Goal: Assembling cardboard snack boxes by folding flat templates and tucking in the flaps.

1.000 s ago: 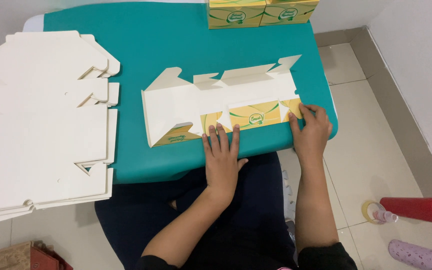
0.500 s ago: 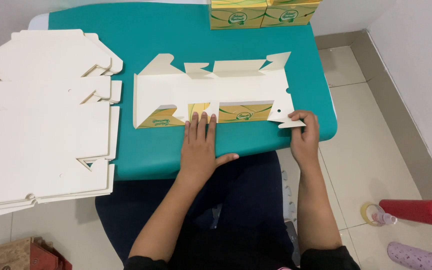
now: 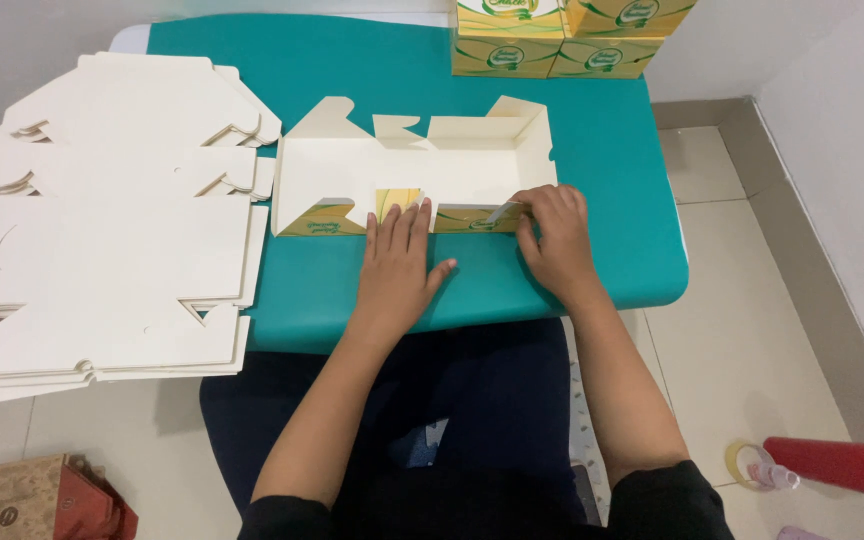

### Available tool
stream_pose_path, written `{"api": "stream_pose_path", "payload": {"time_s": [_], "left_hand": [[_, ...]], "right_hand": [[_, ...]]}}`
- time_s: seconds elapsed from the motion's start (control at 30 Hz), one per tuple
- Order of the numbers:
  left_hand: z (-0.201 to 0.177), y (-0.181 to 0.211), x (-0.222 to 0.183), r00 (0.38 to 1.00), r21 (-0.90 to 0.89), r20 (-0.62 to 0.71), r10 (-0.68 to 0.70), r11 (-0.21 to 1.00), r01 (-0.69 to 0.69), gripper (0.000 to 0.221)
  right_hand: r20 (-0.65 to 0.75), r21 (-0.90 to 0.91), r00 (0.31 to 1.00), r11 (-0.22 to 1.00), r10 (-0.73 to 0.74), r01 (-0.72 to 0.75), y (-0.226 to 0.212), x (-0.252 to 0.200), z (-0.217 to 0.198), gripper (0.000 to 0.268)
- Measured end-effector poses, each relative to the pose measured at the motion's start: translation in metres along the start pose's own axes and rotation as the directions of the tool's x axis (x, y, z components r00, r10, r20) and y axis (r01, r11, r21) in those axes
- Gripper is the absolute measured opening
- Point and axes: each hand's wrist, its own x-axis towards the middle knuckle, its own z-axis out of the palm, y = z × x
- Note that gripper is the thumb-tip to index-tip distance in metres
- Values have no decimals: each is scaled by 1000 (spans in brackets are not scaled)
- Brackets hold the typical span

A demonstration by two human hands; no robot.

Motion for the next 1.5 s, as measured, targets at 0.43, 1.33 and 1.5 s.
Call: {"api": "stream_pose_path", "payload": {"time_s": [0.43, 1.33, 1.5], "left_hand": [[18, -50, 115, 986, -323, 148, 77, 946, -25, 48], [43, -47, 144, 998, -585, 31, 51, 811, -23, 19], [43, -46, 144, 999, -576, 11, 48, 817, -33, 20]], "right_hand": [[-143, -218, 948, 943, -284, 250, 30, 73, 20, 13], [-271, 78, 957, 988, -106, 132, 50, 87, 24, 7], [-280, -16, 947, 987, -155, 157, 49, 88, 24, 9]]}}
